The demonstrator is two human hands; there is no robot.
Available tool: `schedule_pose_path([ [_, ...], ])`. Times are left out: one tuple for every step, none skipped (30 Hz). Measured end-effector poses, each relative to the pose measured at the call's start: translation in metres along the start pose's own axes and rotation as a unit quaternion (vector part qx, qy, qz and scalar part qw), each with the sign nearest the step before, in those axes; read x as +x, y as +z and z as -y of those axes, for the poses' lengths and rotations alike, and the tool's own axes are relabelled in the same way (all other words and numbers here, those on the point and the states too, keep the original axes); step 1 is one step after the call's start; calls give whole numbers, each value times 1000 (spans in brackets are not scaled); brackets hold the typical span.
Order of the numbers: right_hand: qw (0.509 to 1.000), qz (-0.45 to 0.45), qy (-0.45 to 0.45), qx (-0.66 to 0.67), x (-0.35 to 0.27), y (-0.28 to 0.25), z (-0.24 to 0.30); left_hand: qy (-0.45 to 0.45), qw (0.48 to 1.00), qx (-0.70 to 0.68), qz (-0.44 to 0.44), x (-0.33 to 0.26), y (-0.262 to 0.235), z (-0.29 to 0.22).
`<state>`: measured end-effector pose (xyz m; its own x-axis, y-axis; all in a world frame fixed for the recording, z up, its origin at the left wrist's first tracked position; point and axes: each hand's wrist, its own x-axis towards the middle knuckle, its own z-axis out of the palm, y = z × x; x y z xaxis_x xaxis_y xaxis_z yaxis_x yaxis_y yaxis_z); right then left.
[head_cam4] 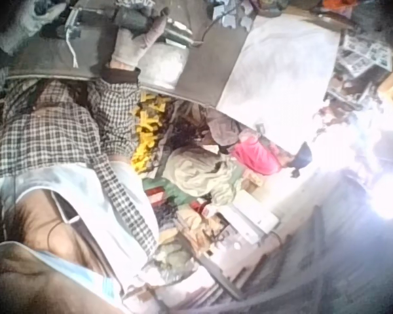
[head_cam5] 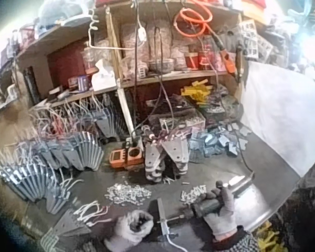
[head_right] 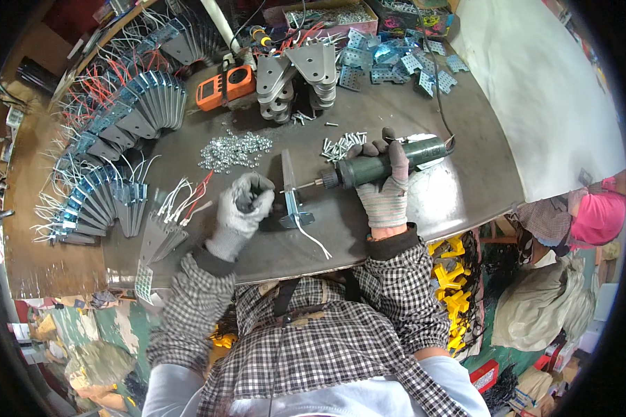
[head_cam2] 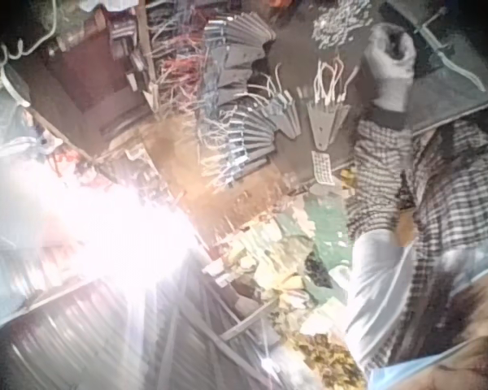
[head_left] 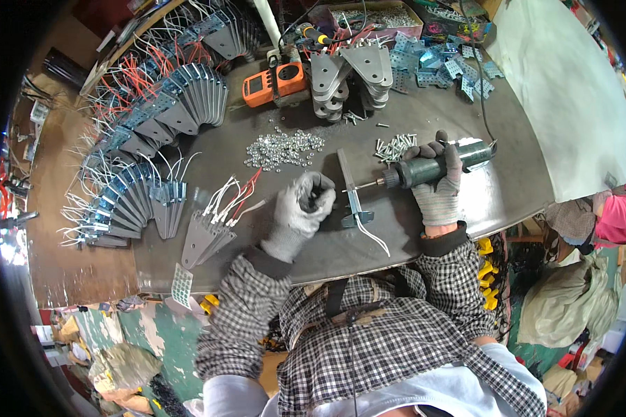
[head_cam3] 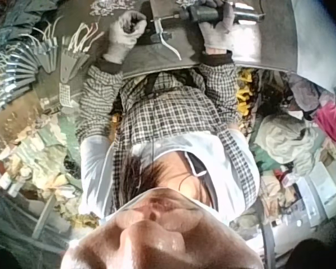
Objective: The person assembles small metal components by attaching metal plates with screws and washers to wired assemblies using an electric screwdriver.
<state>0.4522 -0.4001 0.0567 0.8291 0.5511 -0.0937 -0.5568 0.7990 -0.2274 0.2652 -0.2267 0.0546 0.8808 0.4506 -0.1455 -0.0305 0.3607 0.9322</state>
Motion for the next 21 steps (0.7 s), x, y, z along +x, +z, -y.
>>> schedule_pose_path([
  [1000, 1, -1, -5, 0, 0, 1, 49, 991, 93, -85, -9, 23, 4],
  [1000, 0, -2, -6, 0, 1, 2, 123, 969, 190, -102, -13, 35, 7],
  [1000, -7, 2, 7, 1, 0, 1, 123, 969, 189, -102, -12, 37, 12],
  [1000, -13, 5, 21, 1, 0, 1, 116, 980, 119, -106, -11, 38, 19],
  [1000, -13, 5, 20, 1, 1, 1, 109, 987, 49, -109, -11, 37, 23],
  [1000, -12, 5, 22, 0, 2, 1, 92, 991, 18, -91, -16, 42, 15],
  [1000, -12, 5, 24, -1, 2, 1, 91, 992, 18, -90, -14, 39, 20],
  [1000, -13, 3, 24, -1, 2, 1, 88, 991, -79, -67, -12, 33, 28],
  [1000, -16, -1, 20, -1, 2, 1, 84, 980, -175, -44, -11, 31, 29],
  [1000, -19, -6, 15, -2, 2, 1, 84, 980, -175, -44, -11, 34, 31],
  [1000, -19, -6, 16, -3, 3, 1, 117, 982, -107, -101, -11, 41, 34],
  [1000, -18, -3, 17, -3, 4, 1, 149, 976, -38, -156, -10, 47, 35],
  [1000, -16, 0, 18, -3, 4, 1, 149, 976, -38, -156, -10, 49, 35],
  [1000, -16, 0, 18, -4, 4, 1, 147, 976, -16, -161, -10, 50, 34],
  [999, -20, 1, 28, -4, 3, 2, 146, 975, 6, -166, -10, 51, 33],
  [999, -23, 2, 38, -4, 3, 2, 146, 975, 6, -165, -10, 51, 32],
  [999, -23, 2, 38, -5, 3, 3, 128, 978, -91, -139, -9, 49, 31],
  [999, -23, 3, 40, -5, 3, 2, 110, 970, -186, -112, -9, 48, 29],
  [999, -21, 6, 41, -5, 5, 1, 113, 969, -186, -114, -8, 40, 34],
  [999, -19, 9, 42, -6, 6, 0, 121, 970, -198, -68, -6, 28, 45],
  [999, -8, 8, 41, -5, 5, 0, 125, 969, -211, -18, -2, 30, 39],
])
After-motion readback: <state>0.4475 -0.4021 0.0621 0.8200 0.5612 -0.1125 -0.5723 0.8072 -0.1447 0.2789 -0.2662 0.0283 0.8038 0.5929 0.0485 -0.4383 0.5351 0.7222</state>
